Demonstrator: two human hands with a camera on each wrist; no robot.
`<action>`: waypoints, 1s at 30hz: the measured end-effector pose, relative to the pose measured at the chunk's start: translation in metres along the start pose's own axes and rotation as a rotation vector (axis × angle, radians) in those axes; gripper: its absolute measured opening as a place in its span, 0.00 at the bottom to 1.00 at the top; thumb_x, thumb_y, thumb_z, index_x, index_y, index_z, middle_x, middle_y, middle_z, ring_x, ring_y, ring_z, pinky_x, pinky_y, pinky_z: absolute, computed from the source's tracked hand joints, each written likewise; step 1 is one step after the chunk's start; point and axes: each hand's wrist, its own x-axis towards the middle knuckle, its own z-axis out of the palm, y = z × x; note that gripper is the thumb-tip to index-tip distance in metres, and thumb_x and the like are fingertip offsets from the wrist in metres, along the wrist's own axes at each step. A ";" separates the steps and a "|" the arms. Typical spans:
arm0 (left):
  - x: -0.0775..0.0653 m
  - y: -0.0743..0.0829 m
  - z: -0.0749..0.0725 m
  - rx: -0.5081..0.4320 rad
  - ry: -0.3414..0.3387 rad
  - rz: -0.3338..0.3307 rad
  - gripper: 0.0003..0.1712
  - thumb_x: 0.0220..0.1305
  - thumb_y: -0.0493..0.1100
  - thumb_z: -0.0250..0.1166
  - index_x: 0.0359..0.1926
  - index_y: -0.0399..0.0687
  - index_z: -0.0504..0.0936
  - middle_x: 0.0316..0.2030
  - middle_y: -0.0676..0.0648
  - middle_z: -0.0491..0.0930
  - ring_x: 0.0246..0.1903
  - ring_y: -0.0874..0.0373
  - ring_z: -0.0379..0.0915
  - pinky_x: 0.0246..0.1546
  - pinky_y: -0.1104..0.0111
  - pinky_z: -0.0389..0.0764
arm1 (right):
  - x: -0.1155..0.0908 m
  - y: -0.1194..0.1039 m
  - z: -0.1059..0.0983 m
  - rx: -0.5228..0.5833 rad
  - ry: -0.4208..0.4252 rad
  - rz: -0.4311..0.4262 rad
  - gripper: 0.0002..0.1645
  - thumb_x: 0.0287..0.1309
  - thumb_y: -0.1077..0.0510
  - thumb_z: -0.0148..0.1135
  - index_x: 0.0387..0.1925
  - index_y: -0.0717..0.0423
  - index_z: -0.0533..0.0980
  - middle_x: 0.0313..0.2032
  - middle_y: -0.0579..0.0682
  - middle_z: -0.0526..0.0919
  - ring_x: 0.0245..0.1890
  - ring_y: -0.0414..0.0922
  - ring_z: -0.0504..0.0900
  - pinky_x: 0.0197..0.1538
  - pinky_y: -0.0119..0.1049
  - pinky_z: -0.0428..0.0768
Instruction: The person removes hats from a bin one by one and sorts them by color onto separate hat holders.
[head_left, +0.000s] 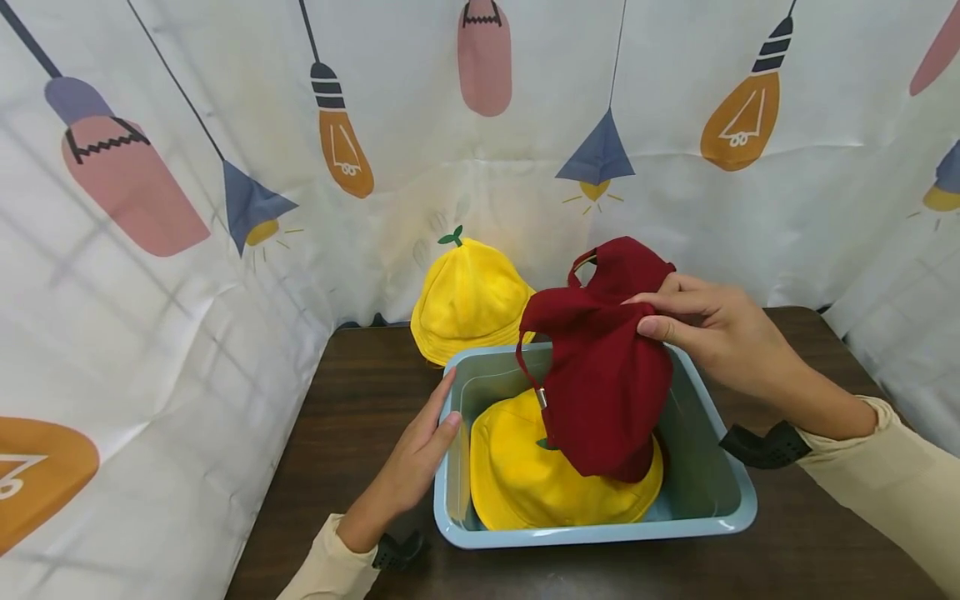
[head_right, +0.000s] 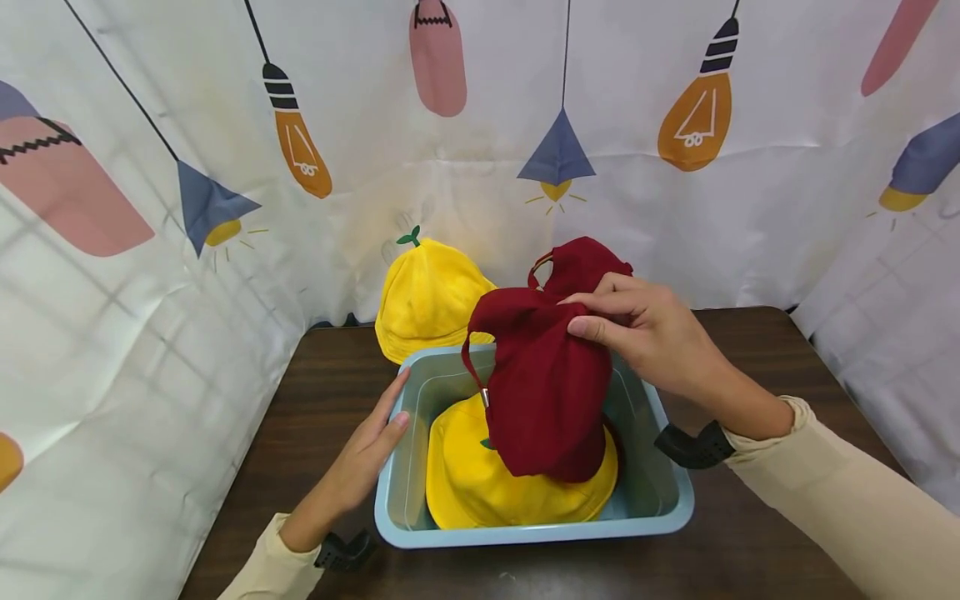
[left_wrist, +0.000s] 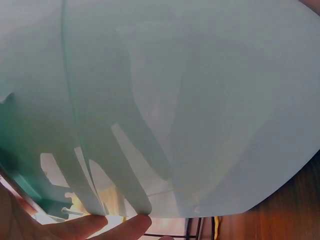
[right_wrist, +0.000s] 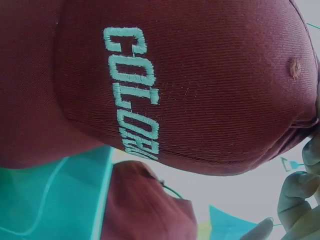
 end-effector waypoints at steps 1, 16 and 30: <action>0.000 0.000 0.000 -0.001 -0.001 0.000 0.34 0.82 0.50 0.45 0.82 0.65 0.45 0.82 0.53 0.47 0.76 0.44 0.54 0.72 0.37 0.59 | 0.001 -0.001 -0.002 0.004 0.002 0.004 0.23 0.59 0.68 0.70 0.55 0.49 0.86 0.33 0.41 0.76 0.34 0.38 0.73 0.31 0.30 0.73; 0.001 -0.002 0.000 0.008 0.005 0.028 0.35 0.83 0.48 0.45 0.83 0.62 0.44 0.82 0.51 0.47 0.77 0.43 0.53 0.72 0.37 0.57 | 0.028 -0.021 -0.050 0.064 0.101 0.121 0.17 0.67 0.66 0.64 0.56 0.58 0.84 0.37 0.51 0.81 0.36 0.46 0.73 0.31 0.27 0.75; 0.000 0.000 0.000 -0.011 -0.003 0.015 0.35 0.82 0.49 0.45 0.82 0.64 0.45 0.82 0.55 0.46 0.77 0.46 0.51 0.73 0.38 0.56 | 0.057 -0.023 -0.106 0.044 0.211 0.207 0.22 0.71 0.60 0.59 0.64 0.53 0.79 0.48 0.48 0.80 0.47 0.42 0.73 0.47 0.14 0.77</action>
